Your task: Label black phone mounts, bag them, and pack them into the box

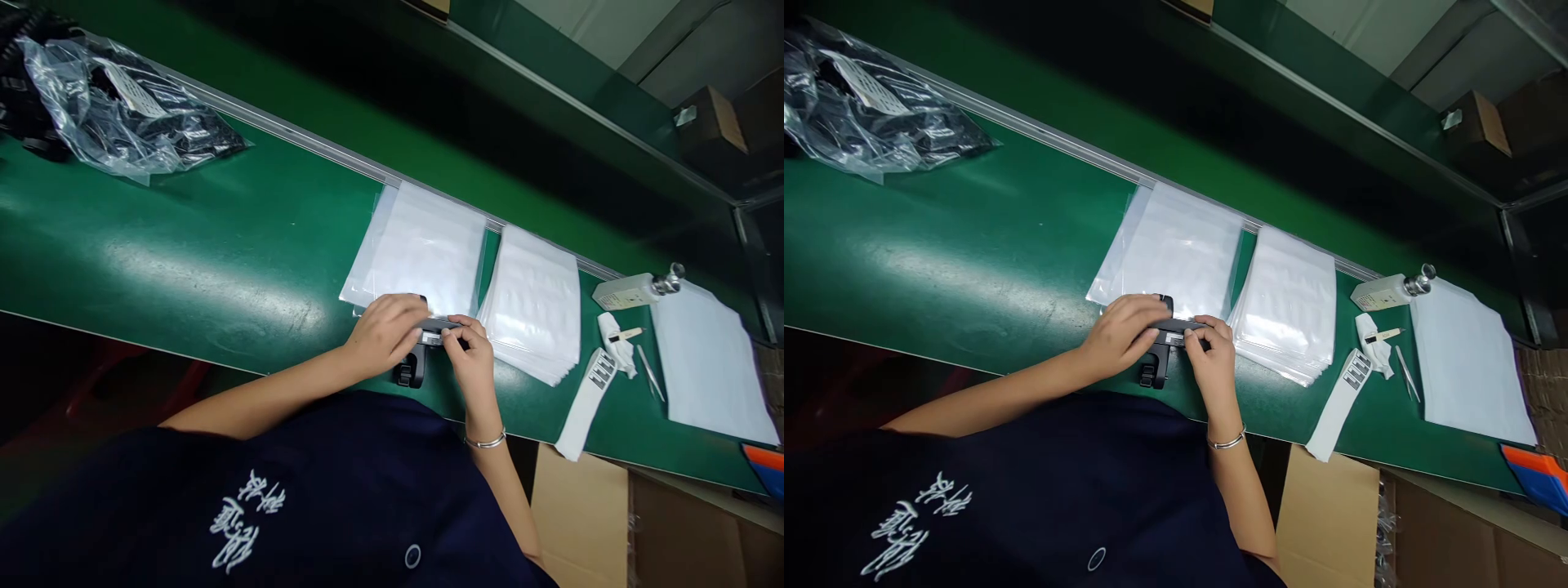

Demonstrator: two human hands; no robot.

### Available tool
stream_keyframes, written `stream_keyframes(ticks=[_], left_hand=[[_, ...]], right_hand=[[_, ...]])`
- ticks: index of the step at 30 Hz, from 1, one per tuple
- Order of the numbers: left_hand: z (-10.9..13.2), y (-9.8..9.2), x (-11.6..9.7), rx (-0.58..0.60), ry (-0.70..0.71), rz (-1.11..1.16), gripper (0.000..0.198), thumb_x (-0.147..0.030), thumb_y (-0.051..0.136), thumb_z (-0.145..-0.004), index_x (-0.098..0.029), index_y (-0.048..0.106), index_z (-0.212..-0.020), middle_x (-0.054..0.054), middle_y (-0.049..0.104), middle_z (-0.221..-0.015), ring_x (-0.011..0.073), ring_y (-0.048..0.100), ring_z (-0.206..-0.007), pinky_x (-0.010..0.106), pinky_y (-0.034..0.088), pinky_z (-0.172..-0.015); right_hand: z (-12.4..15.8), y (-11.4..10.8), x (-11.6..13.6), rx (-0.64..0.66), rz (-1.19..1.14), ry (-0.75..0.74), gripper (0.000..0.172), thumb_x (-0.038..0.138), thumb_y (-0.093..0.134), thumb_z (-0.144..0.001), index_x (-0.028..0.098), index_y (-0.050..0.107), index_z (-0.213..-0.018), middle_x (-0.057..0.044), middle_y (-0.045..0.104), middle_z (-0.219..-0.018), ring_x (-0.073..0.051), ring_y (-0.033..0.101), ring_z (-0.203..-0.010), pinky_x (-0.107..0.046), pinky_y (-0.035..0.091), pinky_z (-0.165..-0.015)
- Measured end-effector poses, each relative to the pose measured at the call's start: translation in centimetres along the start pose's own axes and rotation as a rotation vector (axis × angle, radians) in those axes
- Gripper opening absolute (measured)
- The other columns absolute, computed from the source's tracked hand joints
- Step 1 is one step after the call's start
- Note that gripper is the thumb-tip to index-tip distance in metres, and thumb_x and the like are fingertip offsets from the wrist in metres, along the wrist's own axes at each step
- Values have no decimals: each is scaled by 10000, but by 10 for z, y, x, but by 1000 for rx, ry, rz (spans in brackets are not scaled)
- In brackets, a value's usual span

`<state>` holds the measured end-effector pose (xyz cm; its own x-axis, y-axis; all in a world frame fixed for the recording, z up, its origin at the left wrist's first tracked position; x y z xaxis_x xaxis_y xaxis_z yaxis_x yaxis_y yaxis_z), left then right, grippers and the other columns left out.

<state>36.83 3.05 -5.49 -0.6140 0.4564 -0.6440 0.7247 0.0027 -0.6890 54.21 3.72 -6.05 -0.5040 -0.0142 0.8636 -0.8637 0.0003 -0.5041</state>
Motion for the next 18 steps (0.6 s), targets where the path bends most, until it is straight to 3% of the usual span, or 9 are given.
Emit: stream_keyframes(ticks=[2,4,6,8,10,12,18], left_hand=[[5,0,-6,105,127,-74,313,-299,415,-961,-233,692,-1092,71,709,-1146,252,606,-1162,452,440,-1010],[7,0,-4,194,180,-133,314,-299,433,-957,-240,711,-1091,68,719,-1153,261,625,-1136,449,457,-945],[3,-1,3,270,246,-147,336,-328,434,-962,-235,699,-1147,78,706,-1197,262,620,-1151,414,471,-884],[-6,-4,11,377,355,-106,358,-399,447,-962,-255,686,-1185,79,696,-1218,246,624,-1137,369,473,-843],[-18,-8,19,486,464,-18,371,-481,464,-947,-310,679,-1196,63,691,-1225,221,635,-1094,332,473,-821],[-32,-13,24,557,518,79,365,-543,479,-925,-374,681,-1178,42,698,-1193,201,642,-1040,311,473,-821],[-49,-14,21,753,460,140,405,-622,460,-886,-390,712,-1101,64,709,-1007,224,623,-991,331,466,-884]], right_hand=[[0,-4,1,20,12,-8,253,364,622,-838,230,635,-624,-86,668,-1051,-284,589,-1088,-485,411,-993],[1,-19,1,-15,8,-8,244,385,613,-865,231,688,-691,-91,690,-1073,-291,600,-1110,-490,425,-1000],[2,-41,-2,-91,1,-29,218,410,610,-889,237,742,-888,-94,686,-1166,-294,590,-1166,-496,426,-1027],[2,-56,-7,-44,37,-79,333,441,643,-879,263,699,-1154,-86,634,-1302,-294,544,-1252,-504,406,-1070],[2,-56,-14,144,132,-148,481,469,675,-861,304,611,-1307,-67,570,-1396,-297,484,-1323,-533,348,-1121],[3,-50,-20,259,238,-211,492,476,654,-884,333,572,-1348,-55,565,-1403,-297,472,-1337,-578,280,-1149],[3,-38,-26,219,332,-283,411,461,579,-947,341,572,-1340,-57,605,-1358,-295,518,-1292,-627,231,-1143]])
Point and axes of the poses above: each hand's wrist, its own z-axis away from the middle knuckle, its own y-axis out of the palm, x = y × z, the point moved 4 cm from there along -z, towards the middle knuckle
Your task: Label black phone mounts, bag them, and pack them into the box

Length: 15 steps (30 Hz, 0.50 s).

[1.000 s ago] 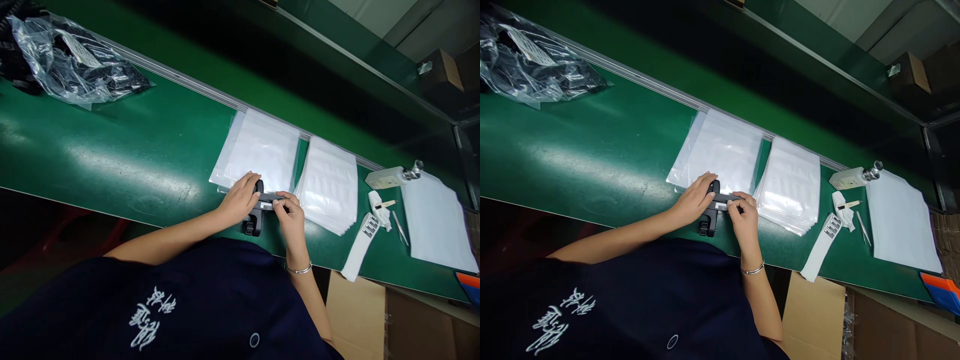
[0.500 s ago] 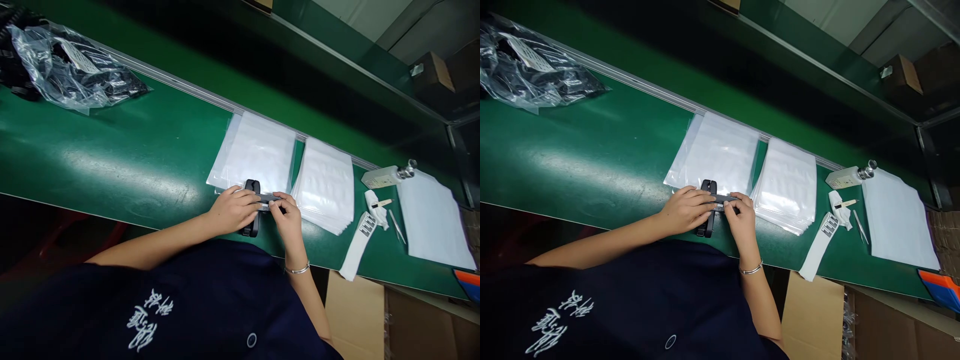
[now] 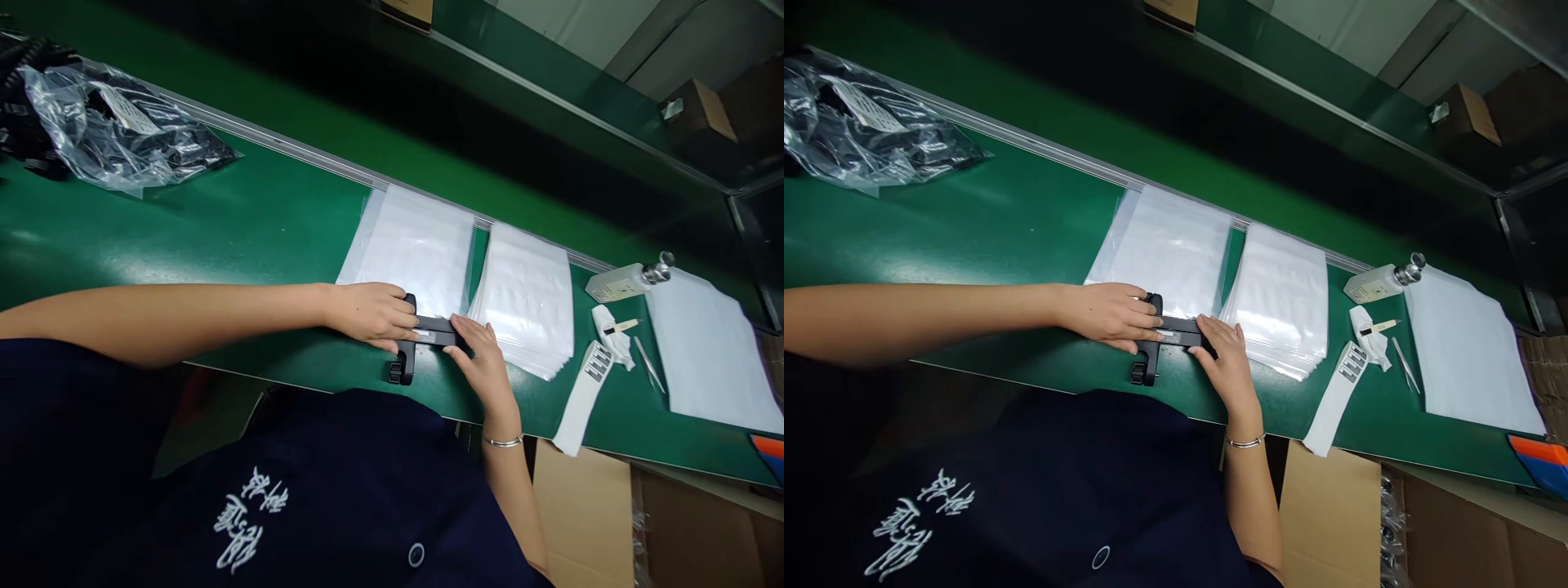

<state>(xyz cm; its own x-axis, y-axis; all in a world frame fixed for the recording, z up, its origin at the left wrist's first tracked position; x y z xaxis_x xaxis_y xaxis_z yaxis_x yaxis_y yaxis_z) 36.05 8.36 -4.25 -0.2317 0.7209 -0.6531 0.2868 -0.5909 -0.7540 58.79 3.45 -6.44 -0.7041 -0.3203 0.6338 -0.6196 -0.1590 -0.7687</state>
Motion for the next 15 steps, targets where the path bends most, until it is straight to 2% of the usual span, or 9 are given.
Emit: stream_keyframes(ticks=[4,8,10,13,15], left_hand=[[-5,-1,-5,-1,19,-7,419,-622,438,-897,-373,714,-1091,70,697,-963,227,621,-943,341,464,-871],[-19,9,-9,50,-40,-99,398,-543,464,-911,-331,685,-1165,84,688,-976,232,611,-961,342,448,-891],[-22,14,-14,9,-41,-183,382,-494,467,-925,-305,673,-1186,89,687,-973,228,614,-949,337,446,-874],[-9,18,-24,-106,-6,-292,374,-462,436,-957,-266,677,-1164,87,696,-946,215,631,-921,321,450,-819],[8,20,-29,-150,-9,-346,383,-455,406,-977,-259,669,-1174,87,707,-1026,216,637,-978,321,449,-826]], right_hand=[[0,-2,0,8,-5,-15,408,444,579,-948,351,566,-1345,-50,600,-1364,-291,516,-1293,-609,247,-1140],[1,-1,-1,-2,-6,-28,404,450,573,-949,341,574,-1338,-54,609,-1352,-290,527,-1278,-595,268,-1132],[1,-1,-3,-11,-7,-35,396,453,577,-945,337,584,-1324,-58,624,-1332,-293,540,-1262,-599,276,-1125],[1,0,-6,-20,-11,-45,384,457,589,-938,338,596,-1303,-63,640,-1305,-299,556,-1237,-610,281,-1117],[-1,0,-7,-15,-13,-54,394,462,592,-935,330,588,-1306,-71,641,-1295,-303,558,-1227,-616,280,-1118]])
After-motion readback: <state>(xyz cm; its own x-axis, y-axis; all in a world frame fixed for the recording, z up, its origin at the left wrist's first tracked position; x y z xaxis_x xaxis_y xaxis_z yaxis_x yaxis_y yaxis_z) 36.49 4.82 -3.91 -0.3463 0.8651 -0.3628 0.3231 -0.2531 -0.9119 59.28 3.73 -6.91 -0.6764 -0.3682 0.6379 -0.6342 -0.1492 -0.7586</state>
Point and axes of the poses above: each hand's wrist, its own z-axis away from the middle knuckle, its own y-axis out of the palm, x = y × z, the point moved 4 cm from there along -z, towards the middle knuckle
